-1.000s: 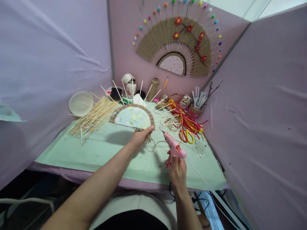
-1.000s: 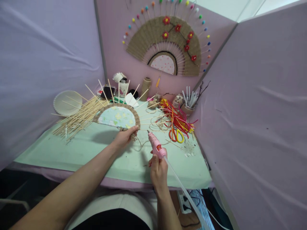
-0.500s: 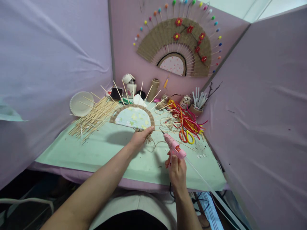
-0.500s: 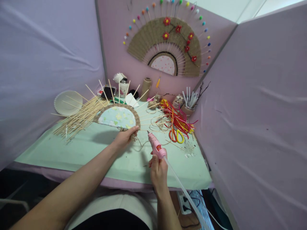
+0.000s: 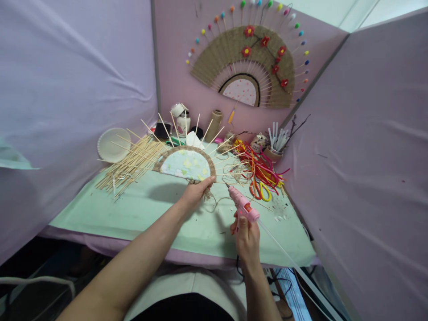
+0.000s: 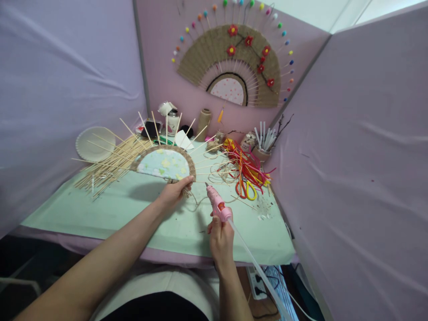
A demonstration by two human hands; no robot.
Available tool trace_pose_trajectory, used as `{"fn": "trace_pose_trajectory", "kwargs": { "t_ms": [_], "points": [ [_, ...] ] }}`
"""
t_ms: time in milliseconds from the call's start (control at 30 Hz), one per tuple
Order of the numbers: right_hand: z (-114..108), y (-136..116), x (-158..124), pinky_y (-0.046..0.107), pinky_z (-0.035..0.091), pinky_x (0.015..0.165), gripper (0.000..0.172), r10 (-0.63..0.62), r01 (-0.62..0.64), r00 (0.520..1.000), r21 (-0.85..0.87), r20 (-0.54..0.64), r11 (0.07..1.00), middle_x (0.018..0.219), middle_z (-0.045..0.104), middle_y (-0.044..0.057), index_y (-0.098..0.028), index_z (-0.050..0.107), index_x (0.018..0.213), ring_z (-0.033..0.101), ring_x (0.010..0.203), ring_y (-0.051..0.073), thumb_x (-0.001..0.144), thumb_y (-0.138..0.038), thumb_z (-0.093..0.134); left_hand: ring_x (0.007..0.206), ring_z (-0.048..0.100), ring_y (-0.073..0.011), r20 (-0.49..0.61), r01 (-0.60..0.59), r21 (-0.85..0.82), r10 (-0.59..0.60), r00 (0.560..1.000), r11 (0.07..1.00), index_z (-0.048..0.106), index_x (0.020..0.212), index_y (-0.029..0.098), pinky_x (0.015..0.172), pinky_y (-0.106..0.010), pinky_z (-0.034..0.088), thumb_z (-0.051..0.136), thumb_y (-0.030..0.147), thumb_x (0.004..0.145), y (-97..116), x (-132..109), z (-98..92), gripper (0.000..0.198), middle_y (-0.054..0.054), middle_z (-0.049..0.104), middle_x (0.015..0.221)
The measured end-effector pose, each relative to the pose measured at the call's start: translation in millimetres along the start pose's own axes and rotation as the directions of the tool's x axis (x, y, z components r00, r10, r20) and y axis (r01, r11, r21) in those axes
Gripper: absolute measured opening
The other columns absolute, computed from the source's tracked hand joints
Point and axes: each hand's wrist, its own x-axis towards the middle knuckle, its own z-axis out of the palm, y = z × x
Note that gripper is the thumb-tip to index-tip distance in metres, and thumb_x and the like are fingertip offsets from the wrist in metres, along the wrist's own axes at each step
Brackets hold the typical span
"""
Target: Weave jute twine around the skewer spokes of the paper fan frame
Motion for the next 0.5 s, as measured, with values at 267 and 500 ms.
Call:
{"fn": "trace_pose_trajectory", "kwargs": {
  "t_ms": [267,500],
  "points": [
    [0.9,-0.1,0.9,0.03,0.039,0.05,0.046,-0.023,0.023,1.0,0.004,-0.004,1.0,0.052,0.052,-0.003,-0.021,0.053,0.087,0.05,0.047,0.016,0.092,-0.063,0.037,0.061,0.051,-0.0105,-0.03,0.014,0.026,-0.013,0.999,1.0,0.065,0.06,0.016,0.066,-0.025,0.041,0.088,0.046,0.051,-2.1,1.3,-0.8,0.038,0.002,0.058,0.061],
    [1.2,2.9,0.6,0.029,0.038,0.05,0.04,-0.043,0.043,0.999,0.001,-0.003,0.999,0.053,0.051,-0.004,-0.021,0.053,0.087,0.05,0.047,0.016,0.094,-0.058,0.038,0.062,0.05,-0.0102,-0.044,0.021,0.0,-0.021,0.999,1.0,0.064,0.061,0.016,0.066,-0.025,0.041,0.089,0.045,0.048,-0.3,1.3,1.4,0.04,0.002,0.058,0.062]
  ]
}}
